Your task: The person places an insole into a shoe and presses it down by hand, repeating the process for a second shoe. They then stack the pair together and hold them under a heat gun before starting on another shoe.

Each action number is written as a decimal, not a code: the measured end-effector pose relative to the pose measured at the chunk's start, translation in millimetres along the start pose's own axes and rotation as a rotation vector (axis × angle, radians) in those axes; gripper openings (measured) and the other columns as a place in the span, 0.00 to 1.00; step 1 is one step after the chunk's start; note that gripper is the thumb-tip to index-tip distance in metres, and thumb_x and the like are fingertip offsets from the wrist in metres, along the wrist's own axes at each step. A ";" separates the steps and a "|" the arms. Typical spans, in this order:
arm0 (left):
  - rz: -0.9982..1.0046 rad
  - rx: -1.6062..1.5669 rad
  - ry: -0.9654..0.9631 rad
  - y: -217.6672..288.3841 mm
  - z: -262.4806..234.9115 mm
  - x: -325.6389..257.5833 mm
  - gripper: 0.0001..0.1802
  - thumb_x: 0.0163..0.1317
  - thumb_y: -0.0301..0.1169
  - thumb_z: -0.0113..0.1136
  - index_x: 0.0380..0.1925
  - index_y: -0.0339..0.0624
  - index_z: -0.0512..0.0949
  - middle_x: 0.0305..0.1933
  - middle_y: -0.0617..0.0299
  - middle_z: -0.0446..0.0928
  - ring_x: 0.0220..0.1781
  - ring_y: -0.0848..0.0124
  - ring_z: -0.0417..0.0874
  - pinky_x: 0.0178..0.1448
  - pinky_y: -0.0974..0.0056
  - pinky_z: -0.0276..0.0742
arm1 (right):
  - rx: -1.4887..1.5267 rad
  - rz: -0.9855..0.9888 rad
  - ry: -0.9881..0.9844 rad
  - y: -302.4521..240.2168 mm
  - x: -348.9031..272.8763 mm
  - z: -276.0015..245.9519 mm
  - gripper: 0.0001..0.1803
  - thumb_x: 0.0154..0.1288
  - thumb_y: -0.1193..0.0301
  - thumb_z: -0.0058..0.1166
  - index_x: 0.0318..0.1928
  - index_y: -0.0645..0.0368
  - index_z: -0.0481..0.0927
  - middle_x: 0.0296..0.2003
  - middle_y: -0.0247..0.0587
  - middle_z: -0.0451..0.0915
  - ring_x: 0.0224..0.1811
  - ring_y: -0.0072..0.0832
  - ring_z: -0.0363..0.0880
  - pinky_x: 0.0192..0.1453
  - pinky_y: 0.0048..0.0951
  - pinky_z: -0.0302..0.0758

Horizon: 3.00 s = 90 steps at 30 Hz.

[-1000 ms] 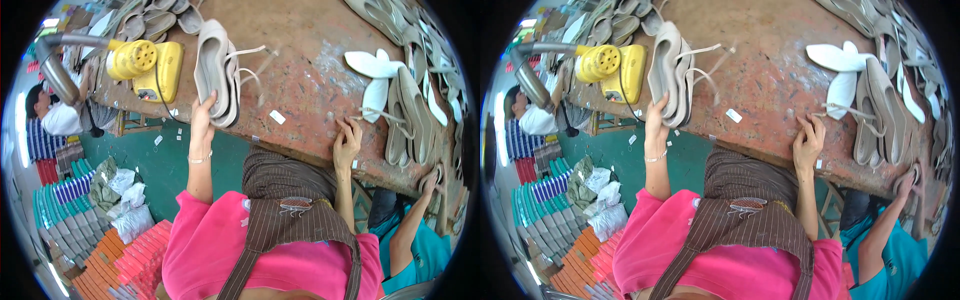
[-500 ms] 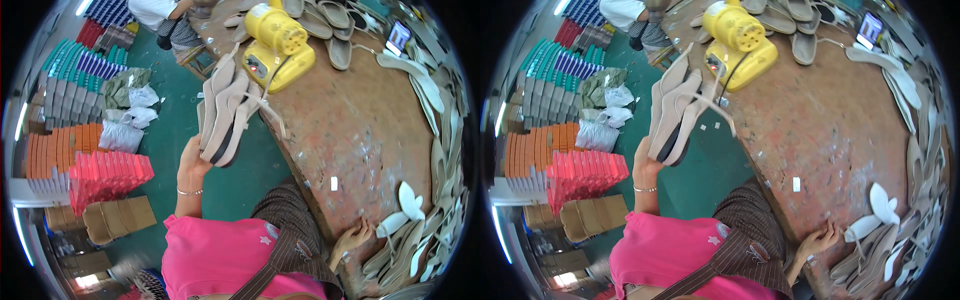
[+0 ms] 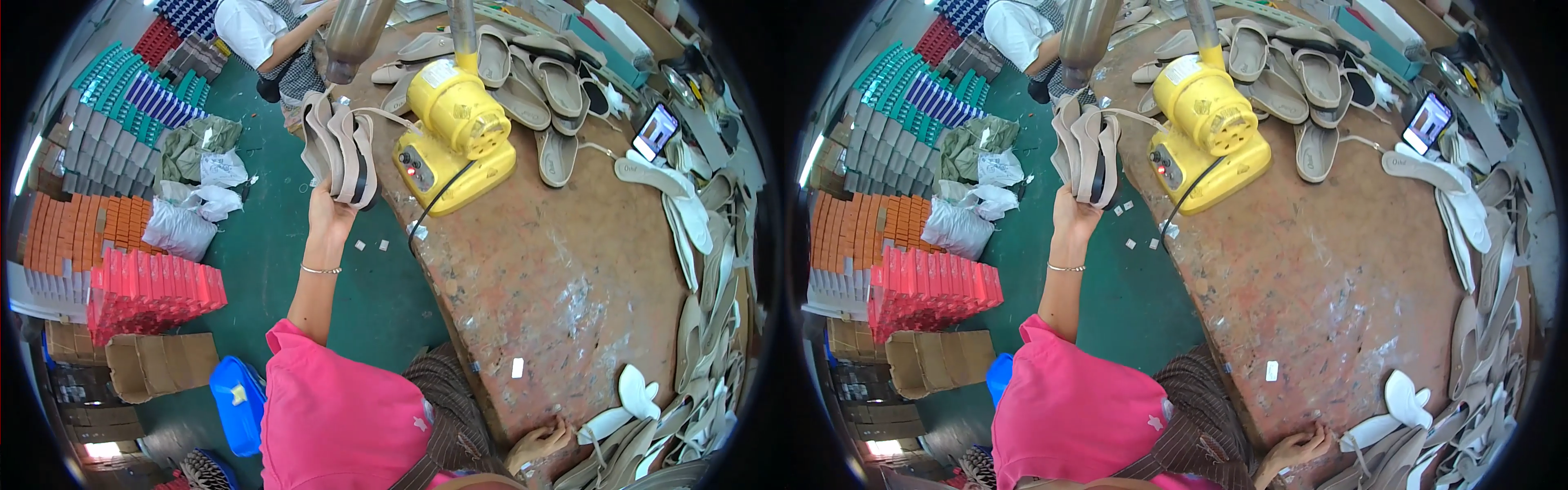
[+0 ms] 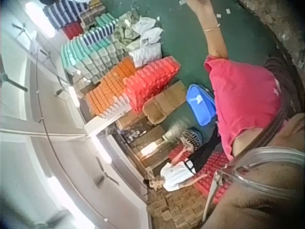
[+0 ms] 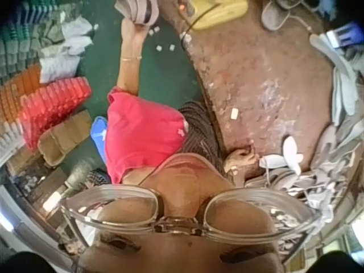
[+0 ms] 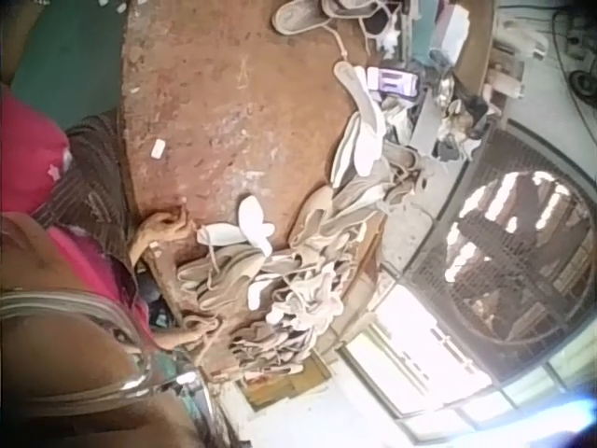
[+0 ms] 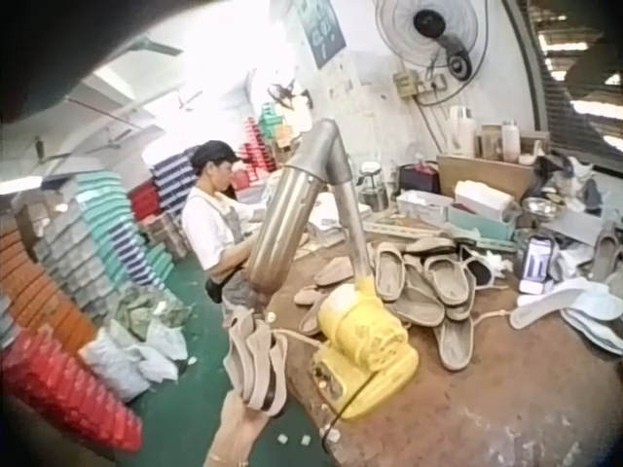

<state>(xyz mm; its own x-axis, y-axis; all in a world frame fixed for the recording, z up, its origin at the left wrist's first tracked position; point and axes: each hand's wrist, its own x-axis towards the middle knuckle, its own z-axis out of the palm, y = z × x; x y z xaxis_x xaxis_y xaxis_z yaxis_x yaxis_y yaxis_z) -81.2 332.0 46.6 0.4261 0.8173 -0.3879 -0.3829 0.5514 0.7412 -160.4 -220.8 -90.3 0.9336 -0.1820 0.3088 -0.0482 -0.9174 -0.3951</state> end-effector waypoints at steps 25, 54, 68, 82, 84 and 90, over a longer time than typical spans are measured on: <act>0.010 -0.109 -0.102 -9.0 18.0 23.1 0.18 0.73 0.32 0.43 0.55 0.34 0.75 0.56 0.57 0.80 0.57 0.65 0.81 0.61 0.57 0.77 | -0.074 -0.016 0.014 -17.6 9.7 -2.6 0.17 0.53 0.89 0.43 0.44 0.67 0.75 0.46 0.52 0.72 0.53 0.48 0.70 0.55 0.47 0.68; -0.544 0.832 -0.801 -65.7 -40.6 -86.5 0.24 0.52 0.33 0.71 0.49 0.32 0.80 0.44 0.64 0.82 0.44 0.75 0.79 0.53 0.69 0.73 | -0.016 0.092 0.049 -6.3 6.6 -1.3 0.21 0.49 0.89 0.45 0.45 0.63 0.76 0.51 0.57 0.71 0.56 0.54 0.69 0.62 0.46 0.66; 0.512 0.515 -0.673 -114.6 206.5 -64.8 0.35 0.69 0.30 0.55 0.73 0.39 0.54 0.73 0.46 0.59 0.73 0.54 0.61 0.75 0.51 0.58 | 0.222 0.098 0.113 -14.4 13.3 -17.6 0.15 0.48 0.84 0.55 0.40 0.60 0.80 0.44 0.49 0.77 0.53 0.47 0.76 0.58 0.46 0.73; -0.342 0.889 -1.060 -208.2 0.6 -188.3 0.18 0.72 0.28 0.53 0.60 0.34 0.72 0.58 0.49 0.76 0.57 0.63 0.80 0.58 0.61 0.79 | -0.009 0.348 0.186 144.3 46.3 -178.7 0.48 0.44 0.68 0.73 0.70 0.41 0.68 0.64 0.55 0.69 0.63 0.52 0.72 0.67 0.46 0.69; -0.350 0.939 -1.048 -206.4 -6.4 -191.5 0.18 0.72 0.28 0.53 0.59 0.33 0.72 0.58 0.50 0.77 0.57 0.63 0.80 0.58 0.61 0.79 | -0.195 0.358 0.044 138.1 39.1 -180.9 0.49 0.43 0.68 0.73 0.70 0.38 0.68 0.64 0.54 0.69 0.62 0.49 0.74 0.63 0.42 0.74; -0.375 0.910 -1.163 -214.0 -0.3 -216.5 0.18 0.71 0.27 0.54 0.58 0.33 0.73 0.56 0.50 0.78 0.56 0.65 0.81 0.58 0.63 0.79 | -0.161 0.311 0.185 145.0 33.0 -181.9 0.29 0.44 0.72 0.70 0.53 0.53 0.84 0.47 0.48 0.79 0.47 0.41 0.81 0.51 0.37 0.77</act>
<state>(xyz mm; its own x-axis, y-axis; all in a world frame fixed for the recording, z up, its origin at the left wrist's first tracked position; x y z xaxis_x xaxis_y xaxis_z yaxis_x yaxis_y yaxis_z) -91.8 37.1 -28.3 0.9355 -0.1626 -0.3136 0.3250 0.0484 0.9445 -201.1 -424.2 20.0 0.7864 -0.5071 0.3527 -0.3873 -0.8496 -0.3579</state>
